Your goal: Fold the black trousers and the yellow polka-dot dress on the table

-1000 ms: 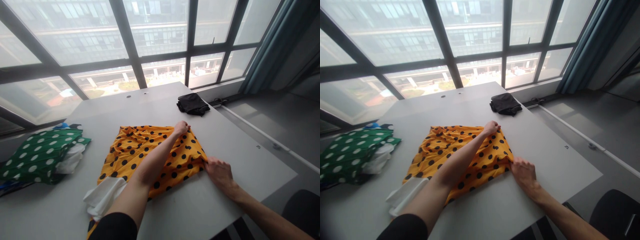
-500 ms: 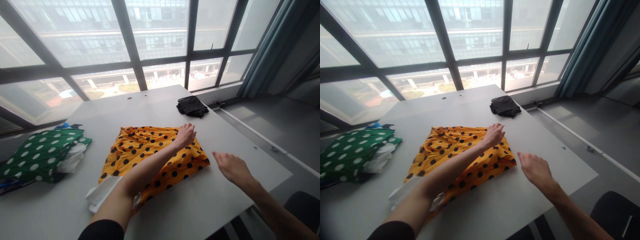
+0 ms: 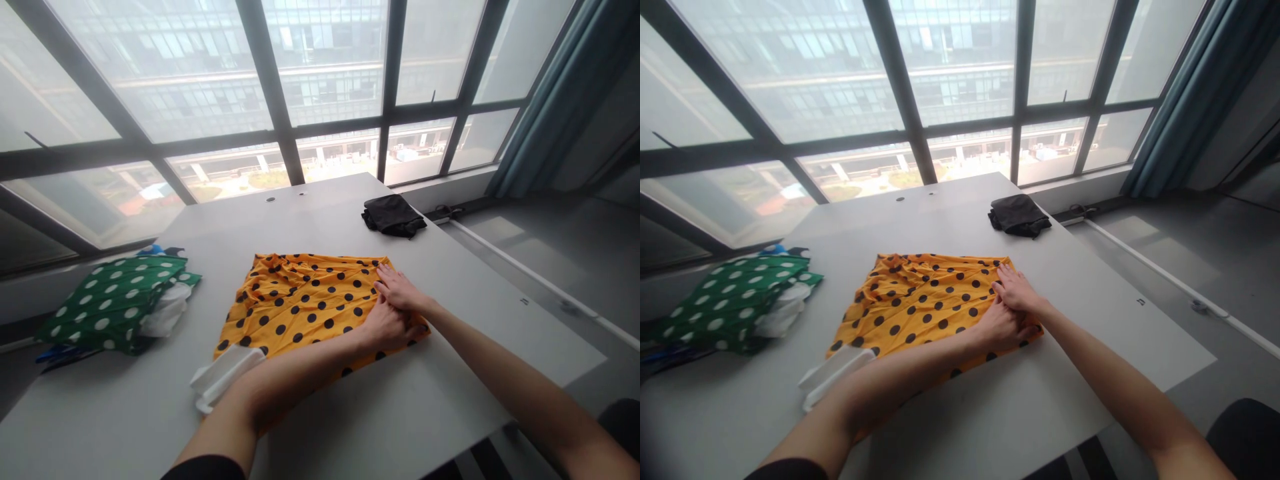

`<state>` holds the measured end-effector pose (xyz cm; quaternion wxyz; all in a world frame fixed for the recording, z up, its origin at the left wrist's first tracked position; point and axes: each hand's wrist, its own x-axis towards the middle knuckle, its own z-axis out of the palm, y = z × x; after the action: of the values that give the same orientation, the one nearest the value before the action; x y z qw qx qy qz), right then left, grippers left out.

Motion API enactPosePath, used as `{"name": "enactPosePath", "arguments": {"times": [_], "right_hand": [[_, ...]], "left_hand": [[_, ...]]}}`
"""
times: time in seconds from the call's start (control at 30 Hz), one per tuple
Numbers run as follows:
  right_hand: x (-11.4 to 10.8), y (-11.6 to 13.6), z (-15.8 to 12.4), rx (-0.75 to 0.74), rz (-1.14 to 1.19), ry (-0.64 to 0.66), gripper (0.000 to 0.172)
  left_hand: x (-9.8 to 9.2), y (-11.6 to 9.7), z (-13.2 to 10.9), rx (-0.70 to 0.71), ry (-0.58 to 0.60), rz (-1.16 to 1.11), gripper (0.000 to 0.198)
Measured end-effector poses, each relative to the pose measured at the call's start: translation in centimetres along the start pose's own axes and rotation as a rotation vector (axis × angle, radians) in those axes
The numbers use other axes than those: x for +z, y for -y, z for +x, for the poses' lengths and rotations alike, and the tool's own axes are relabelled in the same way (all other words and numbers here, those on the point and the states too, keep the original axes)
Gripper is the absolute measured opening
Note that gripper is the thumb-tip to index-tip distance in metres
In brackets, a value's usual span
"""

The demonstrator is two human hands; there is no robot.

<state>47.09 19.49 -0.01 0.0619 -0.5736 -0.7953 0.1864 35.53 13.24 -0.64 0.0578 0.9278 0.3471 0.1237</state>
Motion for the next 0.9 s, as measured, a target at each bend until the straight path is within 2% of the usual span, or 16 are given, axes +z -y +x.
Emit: {"name": "enactPosePath", "arguments": {"times": [0.1,0.23,0.3,0.37,0.4,0.47,0.57,0.63,0.7,0.8,0.9], "right_hand": [[-0.1,-0.4,1.0,0.05,-0.046,0.036,0.076],[0.8,-0.7,1.4,0.057,-0.113,0.009,0.086],[1.6,-0.7,1.3,0.051,-0.158,-0.044,0.088],[2.1,-0.7,1.0,0.051,-0.195,-0.092,0.087],[2.3,-0.7,0.9,0.048,-0.205,-0.104,0.086],[2.1,-0.6,0.7,0.044,-0.208,-0.095,0.085],[1.0,-0.2,0.8,0.092,-0.192,-0.006,0.083],[0.1,0.9,1.3,0.144,-0.184,0.029,0.079],[-0.4,3.0,2.0,0.128,-0.176,-0.013,0.074],[0.2,7.5,3.3,0.012,-0.118,-0.117,0.068],[2.3,11.5,3.9,-0.059,-0.024,-0.136,0.065]], "left_hand": [[-0.3,-0.8,-0.5,0.035,-0.004,0.028,0.073],[-0.9,-2.2,-3.0,0.115,-0.015,-0.011,0.076],[-1.9,-2.3,-4.2,0.207,0.011,-0.111,0.069],[-3.6,-1.3,-4.7,0.247,0.072,-0.257,0.05],[-4.6,-0.4,-4.8,0.206,0.088,-0.319,0.04],[-6.4,2.2,-4.8,0.024,0.068,-0.367,0.035],[-7.9,6.8,-5.3,-0.247,0.053,-0.21,0.039],[-7.4,9.3,-6.2,-0.37,0.085,-0.062,0.049],[-6.0,10.8,-7.3,-0.446,0.084,0.038,0.06],[-3.8,11.5,-8.5,-0.446,0.034,0.102,0.065],[-2.8,11.6,-9.0,-0.41,0.031,0.146,0.068]]}}
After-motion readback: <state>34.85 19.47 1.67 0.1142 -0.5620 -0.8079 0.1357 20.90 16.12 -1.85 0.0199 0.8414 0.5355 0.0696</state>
